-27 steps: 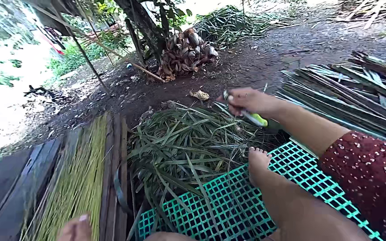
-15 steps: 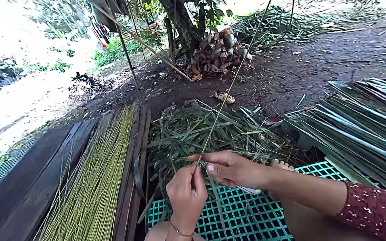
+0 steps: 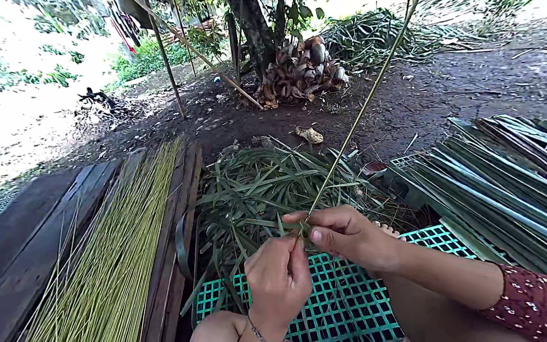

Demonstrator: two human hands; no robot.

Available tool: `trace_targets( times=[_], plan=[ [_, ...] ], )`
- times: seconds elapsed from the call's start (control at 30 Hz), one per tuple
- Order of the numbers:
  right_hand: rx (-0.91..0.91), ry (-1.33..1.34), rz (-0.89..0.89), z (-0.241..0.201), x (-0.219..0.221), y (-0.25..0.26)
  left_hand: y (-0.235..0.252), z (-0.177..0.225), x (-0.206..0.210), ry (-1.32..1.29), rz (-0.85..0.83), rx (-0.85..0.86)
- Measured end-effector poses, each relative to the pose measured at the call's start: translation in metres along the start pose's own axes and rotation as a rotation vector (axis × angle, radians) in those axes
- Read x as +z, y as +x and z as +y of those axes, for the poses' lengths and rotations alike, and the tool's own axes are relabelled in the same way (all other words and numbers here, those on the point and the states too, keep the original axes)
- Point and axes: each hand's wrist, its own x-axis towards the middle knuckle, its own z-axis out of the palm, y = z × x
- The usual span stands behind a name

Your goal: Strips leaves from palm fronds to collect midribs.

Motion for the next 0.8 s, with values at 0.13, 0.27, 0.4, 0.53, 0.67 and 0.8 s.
trace_targets(
  times=[0.13, 0.27, 0.4, 0.53, 0.67, 0.8],
  plan=[
    [-0.008, 0.061, 0.398, -0.010, -0.025, 0.003, -0.007, -0.002, -0.008, -0.059, -0.048, -0.010],
    [0.018, 0.146, 0.425, -0.008, -0.032, 0.000, -0.013, -0.008, -0.011, -0.089, -0.089, -0.040],
    [0.180, 0.142, -0.075, -0.002, -0.016, -0.003, -0.008, -0.008, -0.011, -0.109, -0.114, -0.080],
    [0.170, 0.163, 0.094, -0.003, -0.019, 0.001, -0.011, -0.012, -0.020, -0.132, -0.141, -0.076],
    [-0.010, 0.159, 0.528, -0.006, -0.057, -0.002, -0.019, -0.028, -0.064, -0.114, -0.355, -0.092],
    [-0.036, 0.208, 0.671, -0.004, -0.066, -0.003, -0.012, -0.037, -0.085, 0.135, -0.595, -0.199]
  ],
)
